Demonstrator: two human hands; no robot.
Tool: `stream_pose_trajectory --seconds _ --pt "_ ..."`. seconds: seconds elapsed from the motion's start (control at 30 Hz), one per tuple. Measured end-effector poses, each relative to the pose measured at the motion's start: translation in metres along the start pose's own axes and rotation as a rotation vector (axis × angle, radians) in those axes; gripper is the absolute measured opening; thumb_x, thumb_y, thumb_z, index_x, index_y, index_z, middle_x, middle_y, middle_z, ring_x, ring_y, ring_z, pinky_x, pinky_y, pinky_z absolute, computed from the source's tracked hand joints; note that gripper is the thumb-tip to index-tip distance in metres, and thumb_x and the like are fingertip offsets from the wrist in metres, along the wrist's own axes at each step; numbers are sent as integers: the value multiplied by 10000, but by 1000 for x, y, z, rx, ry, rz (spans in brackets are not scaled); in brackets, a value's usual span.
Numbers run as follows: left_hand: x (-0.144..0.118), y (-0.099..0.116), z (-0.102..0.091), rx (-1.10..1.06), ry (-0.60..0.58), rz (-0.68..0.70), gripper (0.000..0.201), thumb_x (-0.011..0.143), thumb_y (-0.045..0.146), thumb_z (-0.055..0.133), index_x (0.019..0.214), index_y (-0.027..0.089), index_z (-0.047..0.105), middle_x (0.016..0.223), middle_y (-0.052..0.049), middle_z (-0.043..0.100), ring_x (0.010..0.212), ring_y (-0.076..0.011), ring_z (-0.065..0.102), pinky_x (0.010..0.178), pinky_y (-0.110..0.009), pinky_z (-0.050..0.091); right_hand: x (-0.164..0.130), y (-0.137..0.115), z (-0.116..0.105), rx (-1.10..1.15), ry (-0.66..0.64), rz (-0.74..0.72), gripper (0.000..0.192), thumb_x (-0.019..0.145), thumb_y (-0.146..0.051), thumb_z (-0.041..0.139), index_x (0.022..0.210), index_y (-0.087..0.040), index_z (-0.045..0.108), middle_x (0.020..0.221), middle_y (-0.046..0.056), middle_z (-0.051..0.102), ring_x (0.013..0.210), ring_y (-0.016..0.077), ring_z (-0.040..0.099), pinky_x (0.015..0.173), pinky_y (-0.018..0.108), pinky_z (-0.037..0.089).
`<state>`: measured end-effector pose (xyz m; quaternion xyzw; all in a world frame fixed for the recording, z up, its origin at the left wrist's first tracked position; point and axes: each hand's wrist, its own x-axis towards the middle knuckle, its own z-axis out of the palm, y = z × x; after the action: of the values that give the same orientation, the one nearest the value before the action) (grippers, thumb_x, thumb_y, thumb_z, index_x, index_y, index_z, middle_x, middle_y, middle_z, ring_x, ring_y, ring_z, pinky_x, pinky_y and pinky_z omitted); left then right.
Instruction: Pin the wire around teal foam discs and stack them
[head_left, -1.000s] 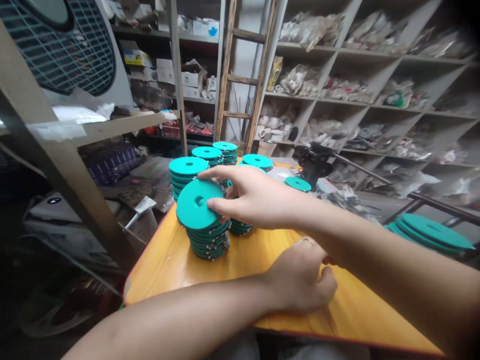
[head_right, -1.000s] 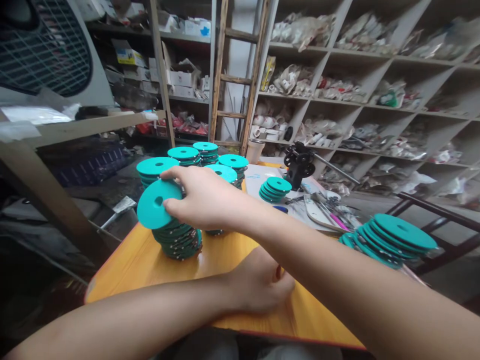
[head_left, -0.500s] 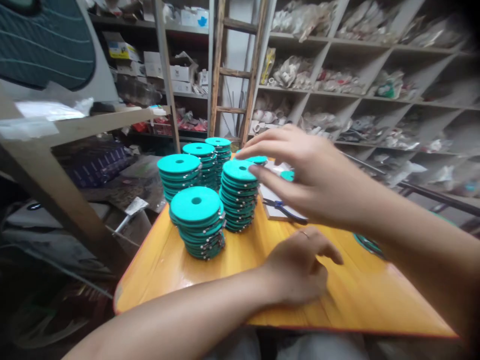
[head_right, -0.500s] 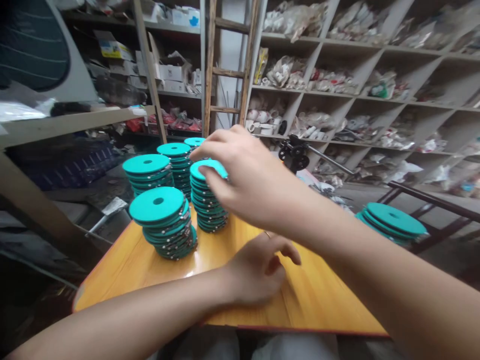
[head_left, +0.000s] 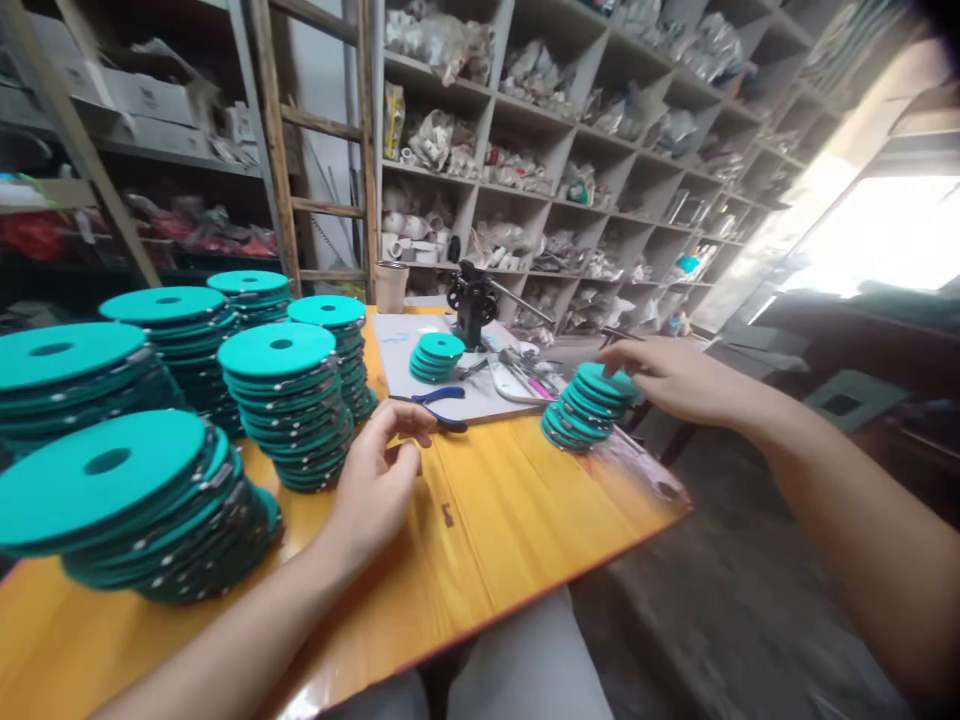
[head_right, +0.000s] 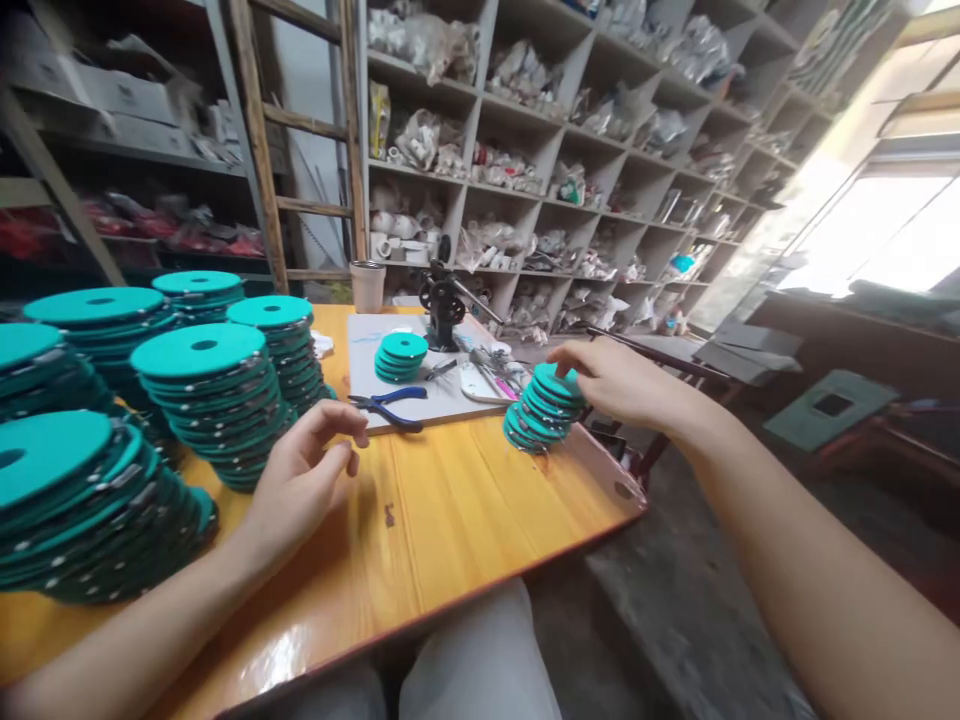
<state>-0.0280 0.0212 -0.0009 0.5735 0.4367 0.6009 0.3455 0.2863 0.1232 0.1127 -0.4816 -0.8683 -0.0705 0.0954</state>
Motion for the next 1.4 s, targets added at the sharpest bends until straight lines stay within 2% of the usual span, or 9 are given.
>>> stream_pose_trajectory --seconds 0.3,0.43,0.57,0.67,0.73,0.87,1.0,1.2,1.4 --pt "-1 4 4 66 -79 -123 125 884 139 463 977 162 543 858 -6 553 750 -99 527 609 -197 422 -25 16 8 5 -12 -1 417 833 -337 587 1207 -156 613 1055 80 626 900 191 566 779 289 436" --pt "-8 11 11 -20 -267 -301 273 936 274 483 1175 155 537 805 -23 625 621 -91 566 555 -198 456 -35 -20 8 44 136 -79 408 878 -416 587 1227 -206 596 1064 67 608 933 192 544 805 296 424" --pt "-19 16 22 -208 -446 -453 553 867 371 610 1371 225 434 1272 -142 566 662 -148 679 473 -244 510 -47 -78 22 142 232 -243 296 920 -328 564 1189 -208 590 1039 53 594 971 188 517 826 299 428" --pt "-23 13 27 -195 -544 -564 530 831 347 657 1308 167 513 870 -83 708 506 -117 625 425 -197 456 -53 -110 39 183 254 -262 283 902 -238 593 1179 -187 581 1048 51 585 989 193 497 857 322 424" --pt "-24 9 27 -106 -562 -598 303 859 322 609 1073 109 640 525 5 604 385 -75 511 399 -157 386 -56 -120 52 211 273 -237 305 883 -217 614 1182 -178 570 1049 53 582 972 198 488 849 337 425" --pt "-19 2 18 181 -552 -431 293 924 335 478 861 120 666 610 -26 648 395 -79 513 438 -194 395 -71 -119 78 276 176 -144 347 871 -220 615 1209 -178 548 1042 68 564 966 218 472 847 391 440" --pt "-15 2 11 560 -622 -140 295 949 288 442 924 157 705 888 -83 737 799 -193 677 756 -293 479 -89 -119 97 337 45 -81 325 877 -193 590 1202 -201 567 1046 72 549 969 212 483 832 398 472" --pt "-20 13 14 660 -661 -105 334 964 329 428 816 164 678 794 -62 714 711 -169 629 676 -264 423 -84 -148 112 474 254 -179 323 937 -175 506 1257 -192 541 1252 82 534 1190 230 471 995 441 451" --pt "-12 15 8 660 -679 -95 340 955 313 433 773 159 675 709 -34 677 640 -135 581 618 -236 390 -69 -159 122 677 413 -195 123 921 -131 542 912 -180 654 862 31 637 862 157 603 819 341 501"
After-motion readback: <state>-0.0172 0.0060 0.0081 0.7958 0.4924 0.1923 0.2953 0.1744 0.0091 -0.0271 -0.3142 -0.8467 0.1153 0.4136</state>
